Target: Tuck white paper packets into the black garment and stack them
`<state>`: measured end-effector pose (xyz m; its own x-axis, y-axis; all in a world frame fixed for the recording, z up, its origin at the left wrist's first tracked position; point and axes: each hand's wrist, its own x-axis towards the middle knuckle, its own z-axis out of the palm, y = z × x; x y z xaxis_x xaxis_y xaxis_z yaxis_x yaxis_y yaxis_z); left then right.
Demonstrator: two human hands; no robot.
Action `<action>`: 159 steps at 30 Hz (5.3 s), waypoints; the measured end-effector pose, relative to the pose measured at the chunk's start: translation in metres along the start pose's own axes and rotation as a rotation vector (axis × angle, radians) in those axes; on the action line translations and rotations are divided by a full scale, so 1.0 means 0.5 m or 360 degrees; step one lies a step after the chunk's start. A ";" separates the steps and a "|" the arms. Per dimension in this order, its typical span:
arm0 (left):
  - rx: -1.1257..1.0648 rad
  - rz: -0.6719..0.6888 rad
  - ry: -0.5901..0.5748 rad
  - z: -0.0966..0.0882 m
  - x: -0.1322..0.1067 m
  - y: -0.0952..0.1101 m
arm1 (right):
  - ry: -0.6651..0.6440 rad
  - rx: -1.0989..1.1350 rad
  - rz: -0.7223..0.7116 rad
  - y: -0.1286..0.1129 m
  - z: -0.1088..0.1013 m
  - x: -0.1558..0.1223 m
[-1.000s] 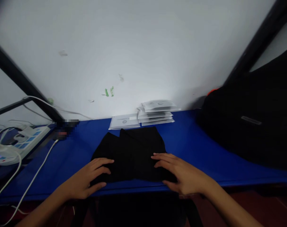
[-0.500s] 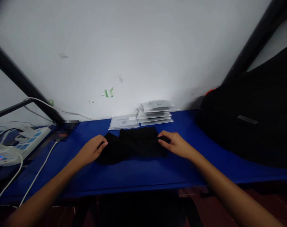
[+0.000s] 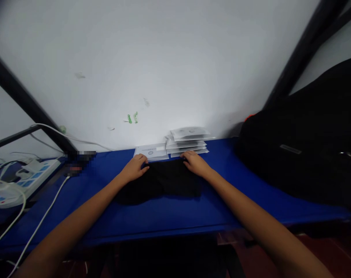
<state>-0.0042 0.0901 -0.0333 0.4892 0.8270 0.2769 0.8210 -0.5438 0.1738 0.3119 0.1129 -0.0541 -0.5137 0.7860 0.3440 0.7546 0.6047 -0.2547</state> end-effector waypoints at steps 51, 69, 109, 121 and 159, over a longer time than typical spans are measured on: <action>-0.0469 -0.0437 -0.0179 -0.081 -0.262 -0.033 | -0.0151 0.0178 -0.0268 -0.102 -0.054 -0.168; -0.1126 -0.0458 0.0903 -0.025 -0.065 0.029 | -0.0288 0.0243 -0.0379 -0.114 -0.048 -0.167; -0.0194 0.0447 -0.0139 -0.023 -0.097 0.119 | -0.0242 0.0433 -0.0265 -0.115 -0.062 -0.175; -0.0219 0.0432 -0.0026 -0.003 -0.065 0.161 | -0.0004 0.0260 -0.0409 -0.145 -0.057 -0.157; -0.0480 0.0217 -0.0111 -0.038 -0.093 0.077 | -0.0290 -0.0095 -0.0612 -0.212 0.039 0.028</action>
<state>-0.0010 0.0281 -0.0213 0.6160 0.7458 0.2536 0.6275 -0.6592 0.4144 0.2167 0.0622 -0.0397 -0.8217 0.5181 0.2373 0.5139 0.8537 -0.0843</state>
